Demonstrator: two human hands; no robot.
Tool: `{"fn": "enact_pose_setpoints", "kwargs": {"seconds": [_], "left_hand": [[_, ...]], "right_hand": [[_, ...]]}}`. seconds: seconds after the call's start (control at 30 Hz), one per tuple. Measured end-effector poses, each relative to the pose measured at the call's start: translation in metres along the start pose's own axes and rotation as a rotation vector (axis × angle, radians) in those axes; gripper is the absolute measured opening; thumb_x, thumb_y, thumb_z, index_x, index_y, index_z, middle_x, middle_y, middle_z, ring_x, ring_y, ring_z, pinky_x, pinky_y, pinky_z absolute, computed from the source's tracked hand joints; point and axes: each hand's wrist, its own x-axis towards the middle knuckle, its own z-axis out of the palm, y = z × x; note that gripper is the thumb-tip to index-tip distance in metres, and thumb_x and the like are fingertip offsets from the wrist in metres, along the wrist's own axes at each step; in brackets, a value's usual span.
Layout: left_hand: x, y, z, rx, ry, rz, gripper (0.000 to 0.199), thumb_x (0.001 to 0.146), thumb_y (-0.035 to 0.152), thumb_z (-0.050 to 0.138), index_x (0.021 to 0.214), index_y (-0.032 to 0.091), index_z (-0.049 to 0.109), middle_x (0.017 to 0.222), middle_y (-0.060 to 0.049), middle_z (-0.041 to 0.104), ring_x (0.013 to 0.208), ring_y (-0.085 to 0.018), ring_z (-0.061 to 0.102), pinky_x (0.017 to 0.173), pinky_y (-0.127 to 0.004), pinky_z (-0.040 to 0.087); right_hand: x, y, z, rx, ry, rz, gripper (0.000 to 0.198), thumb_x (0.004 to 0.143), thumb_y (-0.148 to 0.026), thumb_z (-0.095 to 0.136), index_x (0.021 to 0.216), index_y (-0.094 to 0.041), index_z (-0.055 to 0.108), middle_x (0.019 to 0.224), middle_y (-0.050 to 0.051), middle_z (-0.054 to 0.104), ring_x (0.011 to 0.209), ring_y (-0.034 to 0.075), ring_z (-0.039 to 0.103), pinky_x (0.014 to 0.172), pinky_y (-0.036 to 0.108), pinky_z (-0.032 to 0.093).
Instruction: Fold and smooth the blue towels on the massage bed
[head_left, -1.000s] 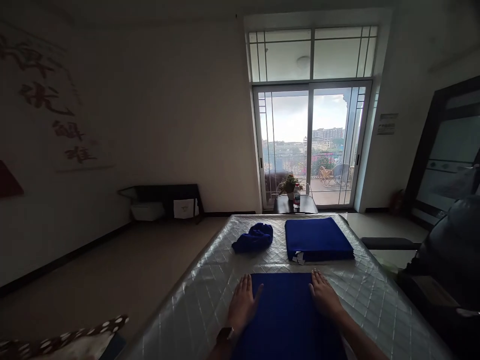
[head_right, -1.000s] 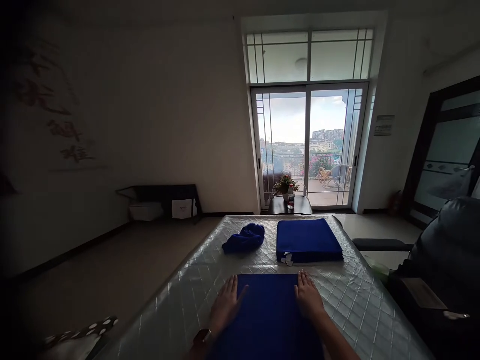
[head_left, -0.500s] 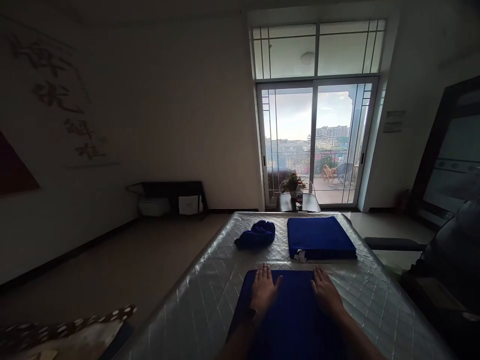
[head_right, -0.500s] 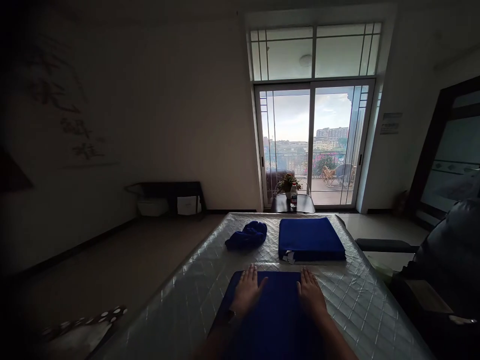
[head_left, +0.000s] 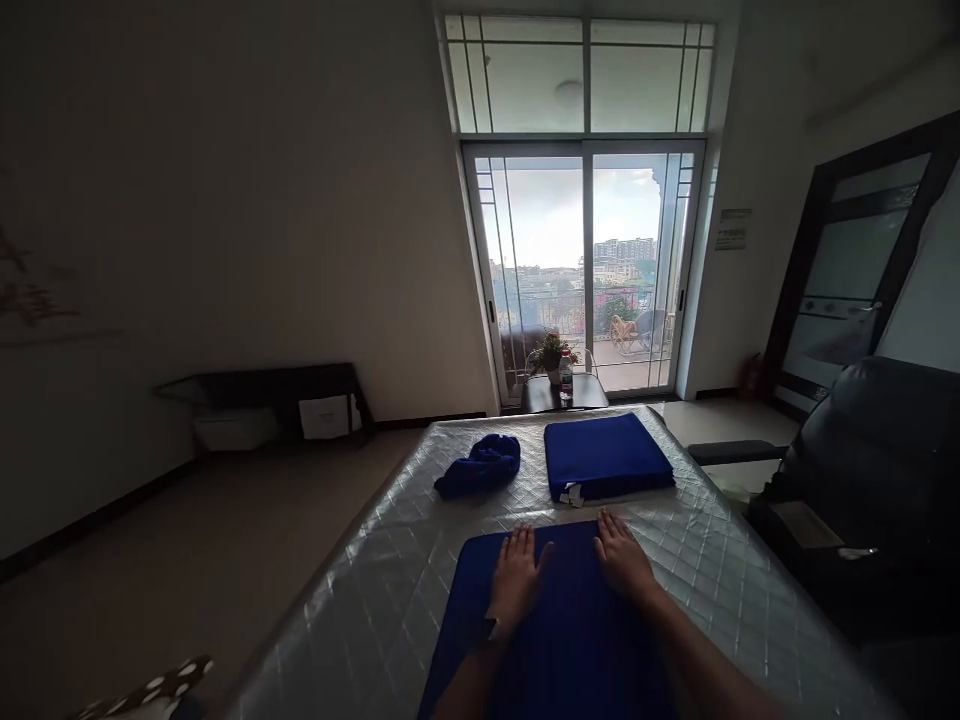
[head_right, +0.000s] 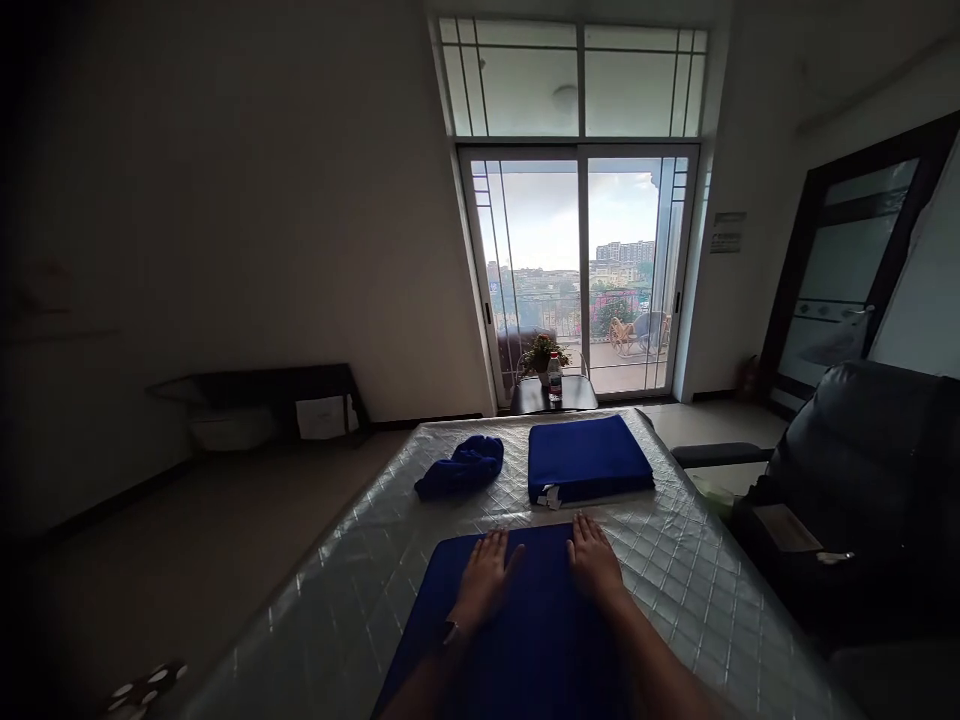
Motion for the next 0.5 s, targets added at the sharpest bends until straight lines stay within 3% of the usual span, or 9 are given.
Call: {"fn": "enact_pose_setpoints", "kwargs": {"seconds": [0.1,0.2,0.37,0.5], "left_hand": [[-0.008,-0.061,-0.006,0.013,0.0,-0.125,0.084,0.106,0.062,0.011,0.16,0.003,0.036,0.169,-0.02,0.032,0.158,-0.033,0.028,0.128,-0.053,0.025],[-0.017,-0.098,-0.006,-0.013,0.027,-0.191,0.086,0.104,0.065,0.016,0.161,0.003,0.035,0.17,-0.02,0.031,0.158,-0.033,0.03,0.128,-0.051,0.026],[-0.021,-0.108,-0.002,-0.027,0.059,-0.195,0.088,0.104,0.066,0.018,0.16,0.001,0.036,0.168,-0.022,0.034,0.156,-0.032,0.033,0.128,-0.048,0.029],[-0.018,-0.105,0.001,-0.022,0.081,-0.207,0.087,0.103,0.068,0.021,0.158,0.003,0.041,0.167,-0.021,0.037,0.155,-0.033,0.036,0.127,-0.048,0.031]], "right_hand": [[0.002,0.004,0.001,0.04,0.005,0.005,0.064,0.104,-0.035,0.031,0.159,-0.004,0.037,0.169,0.014,0.032,0.159,0.023,0.026,0.13,0.038,0.017],[0.008,0.01,-0.002,0.081,0.028,0.029,0.061,0.104,-0.037,0.033,0.156,-0.009,0.047,0.166,0.011,0.042,0.155,0.022,0.034,0.128,0.035,0.023],[0.016,0.011,-0.012,0.13,0.146,0.15,0.055,0.102,-0.026,0.03,0.143,-0.011,0.062,0.156,0.014,0.056,0.148,0.026,0.047,0.124,0.038,0.032],[0.015,0.011,-0.014,0.171,0.22,0.159,0.046,0.098,-0.023,0.038,0.13,-0.015,0.07,0.145,0.014,0.064,0.138,0.026,0.056,0.119,0.035,0.037]]}}
